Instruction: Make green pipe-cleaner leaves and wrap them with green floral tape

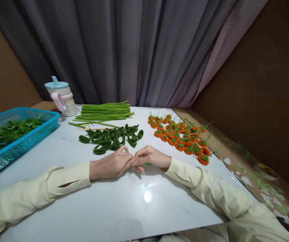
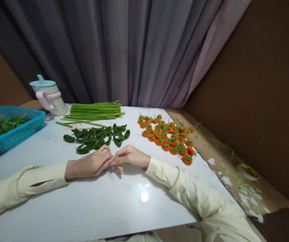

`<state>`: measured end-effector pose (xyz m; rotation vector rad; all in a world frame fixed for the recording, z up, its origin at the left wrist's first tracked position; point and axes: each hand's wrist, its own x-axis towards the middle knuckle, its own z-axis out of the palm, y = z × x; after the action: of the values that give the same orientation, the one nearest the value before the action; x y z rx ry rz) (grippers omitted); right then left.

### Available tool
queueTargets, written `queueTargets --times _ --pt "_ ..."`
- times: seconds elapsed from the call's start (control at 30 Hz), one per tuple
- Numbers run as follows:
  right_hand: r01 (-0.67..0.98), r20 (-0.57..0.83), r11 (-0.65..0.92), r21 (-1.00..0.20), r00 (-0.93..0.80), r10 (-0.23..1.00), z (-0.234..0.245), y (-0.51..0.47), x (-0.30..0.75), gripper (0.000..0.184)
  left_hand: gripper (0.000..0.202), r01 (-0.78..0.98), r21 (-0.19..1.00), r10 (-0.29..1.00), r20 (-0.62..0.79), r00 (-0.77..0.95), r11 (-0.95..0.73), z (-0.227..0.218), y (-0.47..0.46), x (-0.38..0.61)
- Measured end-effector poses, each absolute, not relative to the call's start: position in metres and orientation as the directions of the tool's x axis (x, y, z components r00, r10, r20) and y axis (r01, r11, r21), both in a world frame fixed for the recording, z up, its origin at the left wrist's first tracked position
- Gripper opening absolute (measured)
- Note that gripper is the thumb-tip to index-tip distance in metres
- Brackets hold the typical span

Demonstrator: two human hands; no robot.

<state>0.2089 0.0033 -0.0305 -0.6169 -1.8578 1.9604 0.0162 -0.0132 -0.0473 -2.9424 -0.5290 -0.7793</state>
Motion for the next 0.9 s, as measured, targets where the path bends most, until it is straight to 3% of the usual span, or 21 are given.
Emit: queueTargets --times 0.13,0.3,0.73,0.9 --pt "0.097 -0.094 -0.024 -0.995 -0.835 0.542 -0.0323 0.0031 0.2083 0.021 0.029 0.294 -0.275 0.131 0.487 0.864 -0.915 -0.0556 -0.0117 0.0174" --pt "0.12 -0.121 -0.037 -0.992 -0.833 0.54 -0.0373 0.0059 0.2078 0.015 0.028 0.262 -0.42 0.047 0.456 0.889 -0.869 -0.0586 -0.012 0.0173" --pt "0.213 -0.156 0.065 -0.975 -0.86 0.487 -0.03 0.0071 0.2071 0.016 0.025 0.227 -0.5 -0.02 0.44 0.898 -0.836 -0.0574 -0.0163 0.0199" --pt "0.263 -0.144 0.205 -0.943 -0.875 0.462 -0.0321 0.0096 0.2089 0.017 0.027 0.216 -0.493 -0.022 0.434 0.901 -0.843 -0.0566 -0.0172 0.0214"
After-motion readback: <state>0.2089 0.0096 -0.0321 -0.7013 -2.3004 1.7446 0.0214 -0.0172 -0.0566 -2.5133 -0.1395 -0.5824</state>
